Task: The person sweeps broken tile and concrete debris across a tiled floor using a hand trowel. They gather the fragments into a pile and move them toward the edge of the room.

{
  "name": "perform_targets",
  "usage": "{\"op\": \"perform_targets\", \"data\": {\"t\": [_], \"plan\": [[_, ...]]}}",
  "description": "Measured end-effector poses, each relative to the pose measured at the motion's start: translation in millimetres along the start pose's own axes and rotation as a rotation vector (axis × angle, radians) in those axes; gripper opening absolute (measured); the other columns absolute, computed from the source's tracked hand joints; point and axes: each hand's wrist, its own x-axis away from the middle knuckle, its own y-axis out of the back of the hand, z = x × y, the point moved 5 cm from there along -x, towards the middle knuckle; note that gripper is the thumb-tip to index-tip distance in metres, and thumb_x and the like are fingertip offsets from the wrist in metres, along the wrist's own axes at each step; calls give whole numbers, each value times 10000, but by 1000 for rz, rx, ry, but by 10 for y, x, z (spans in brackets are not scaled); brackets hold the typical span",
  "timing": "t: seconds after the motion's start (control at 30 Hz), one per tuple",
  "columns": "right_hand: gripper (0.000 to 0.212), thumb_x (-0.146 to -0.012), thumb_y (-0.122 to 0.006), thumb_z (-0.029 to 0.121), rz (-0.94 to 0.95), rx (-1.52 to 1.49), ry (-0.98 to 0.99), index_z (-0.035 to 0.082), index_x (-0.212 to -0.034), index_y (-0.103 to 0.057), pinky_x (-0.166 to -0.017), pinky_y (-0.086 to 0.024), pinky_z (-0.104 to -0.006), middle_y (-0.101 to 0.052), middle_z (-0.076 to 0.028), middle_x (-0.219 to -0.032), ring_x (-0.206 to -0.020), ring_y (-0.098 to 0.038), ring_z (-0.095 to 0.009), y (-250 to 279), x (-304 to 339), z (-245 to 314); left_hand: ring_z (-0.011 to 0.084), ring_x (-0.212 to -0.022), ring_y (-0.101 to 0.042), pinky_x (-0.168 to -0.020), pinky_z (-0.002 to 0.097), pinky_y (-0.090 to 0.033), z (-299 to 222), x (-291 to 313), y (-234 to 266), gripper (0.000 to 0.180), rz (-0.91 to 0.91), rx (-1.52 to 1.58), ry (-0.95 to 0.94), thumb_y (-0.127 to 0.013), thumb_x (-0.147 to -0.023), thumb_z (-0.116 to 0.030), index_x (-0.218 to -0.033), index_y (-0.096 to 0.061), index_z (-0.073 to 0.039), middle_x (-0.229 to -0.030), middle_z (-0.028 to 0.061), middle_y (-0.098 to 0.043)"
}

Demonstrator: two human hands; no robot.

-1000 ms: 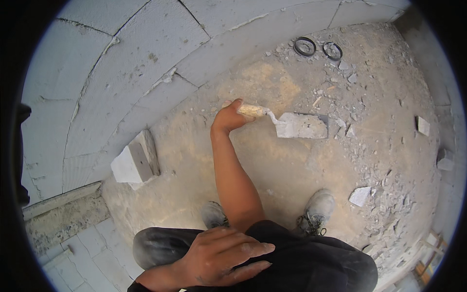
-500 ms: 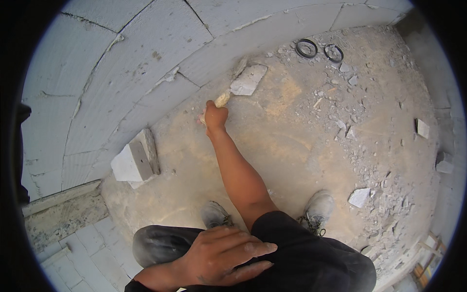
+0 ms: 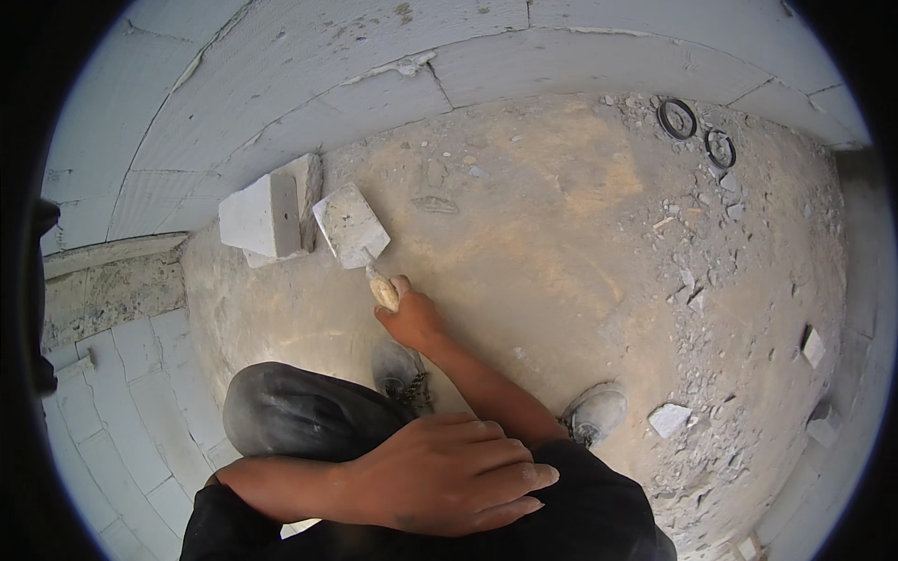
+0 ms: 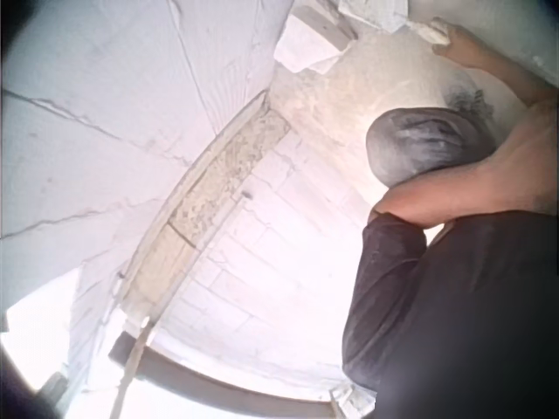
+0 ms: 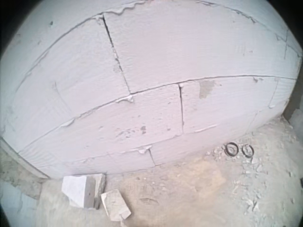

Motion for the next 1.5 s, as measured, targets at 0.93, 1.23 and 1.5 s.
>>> {"op": "perform_targets", "data": {"t": [0.93,1.23,1.5], "plan": [[566,-920,-715,181,-129,-214,-171,18,-1433,-540,-396,-411,-307,-636,-74,-733,-471,-520,-131,623,-674,462,182,-766,-670,-643,304,-552,-106,17,26,309,-68,-79,2,-784,-843,-256,-1097,-690,-108,-890,16,-680],[500,-929,-699,149,-866,-378,-127,-20,-1371,-535,-406,-437,-306,-630,-81,-800,-483,-536,-151,2530,14,-130,182,-730,-661,-628,310,-540,-83,66,21,299,-61,-55,-32,-783,-838,-262,-1080,-688,-114,-877,9,-672],[653,-870,-729,208,194,-132,-78,77,-1466,-499,-679,-567,-348,-710,-201,-1102,-759,-705,-236,761,-48,443,264,-804,-647,-716,388,-520,-49,-86,-164,249,49,-23,24,-712,-861,-221,-985,-609,-31,-865,96,-628]]}}
